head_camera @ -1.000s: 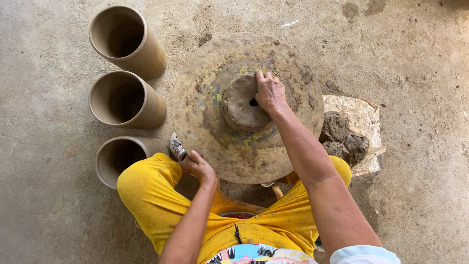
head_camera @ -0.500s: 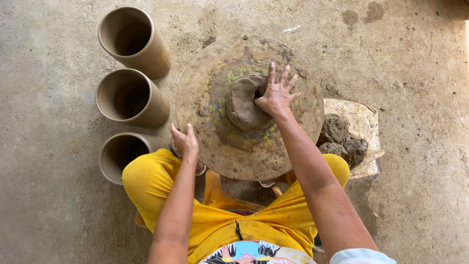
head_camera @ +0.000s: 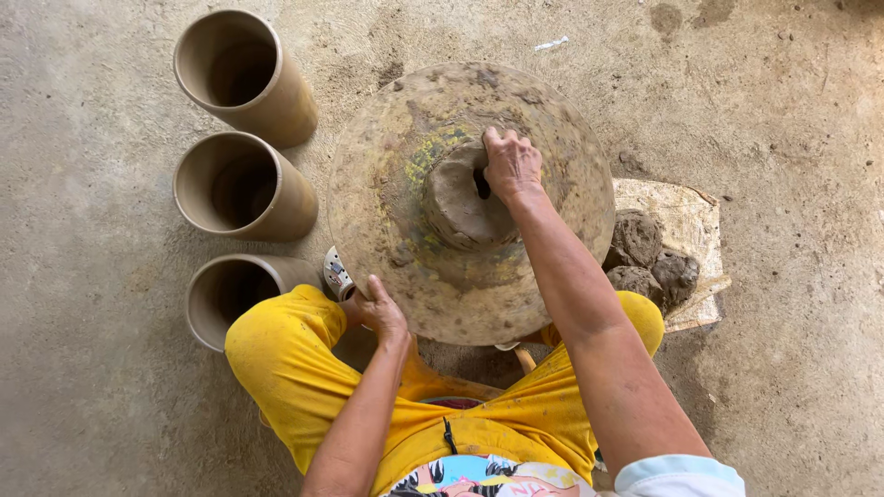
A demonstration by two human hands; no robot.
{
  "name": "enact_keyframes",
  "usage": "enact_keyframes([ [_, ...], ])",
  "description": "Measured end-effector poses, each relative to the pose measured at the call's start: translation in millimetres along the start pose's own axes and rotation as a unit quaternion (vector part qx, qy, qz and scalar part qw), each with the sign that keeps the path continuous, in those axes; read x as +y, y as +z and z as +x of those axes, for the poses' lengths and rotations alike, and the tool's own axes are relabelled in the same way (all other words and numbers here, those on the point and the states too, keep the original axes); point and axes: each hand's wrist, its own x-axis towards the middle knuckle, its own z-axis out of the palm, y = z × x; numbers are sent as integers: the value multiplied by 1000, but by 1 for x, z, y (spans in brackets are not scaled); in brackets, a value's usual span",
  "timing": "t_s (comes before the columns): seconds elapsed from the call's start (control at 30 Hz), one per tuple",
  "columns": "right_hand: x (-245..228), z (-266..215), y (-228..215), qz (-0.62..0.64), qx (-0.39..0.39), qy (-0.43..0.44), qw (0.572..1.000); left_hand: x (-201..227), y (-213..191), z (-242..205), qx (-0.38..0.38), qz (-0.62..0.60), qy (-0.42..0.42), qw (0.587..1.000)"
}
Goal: The person centers a lump of clay on a potter's wheel and opens it by hand to create a hollow cylinder. They refine the interior using a cloth and smooth the exterior surface with a flat tool.
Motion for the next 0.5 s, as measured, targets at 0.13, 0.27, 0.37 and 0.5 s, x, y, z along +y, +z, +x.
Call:
enact_keyframes([
  [0.13, -13, -7, -15, -41, -32, -4, 999, -1, -4, -13, -21, -59, 42, 997],
  [0.27, -22, -28, -33, 15, -6, 48, 999, 36, -6, 24, -14, 20, -2, 1000],
  [0.37, -15, -41, -43, 67, -63, 127, 988, 40, 4, 46, -30, 32, -3, 999],
  [0.5, -16, -26, -39, 77, -109, 121, 984, 20, 1, 23, -29, 15, -3, 999],
])
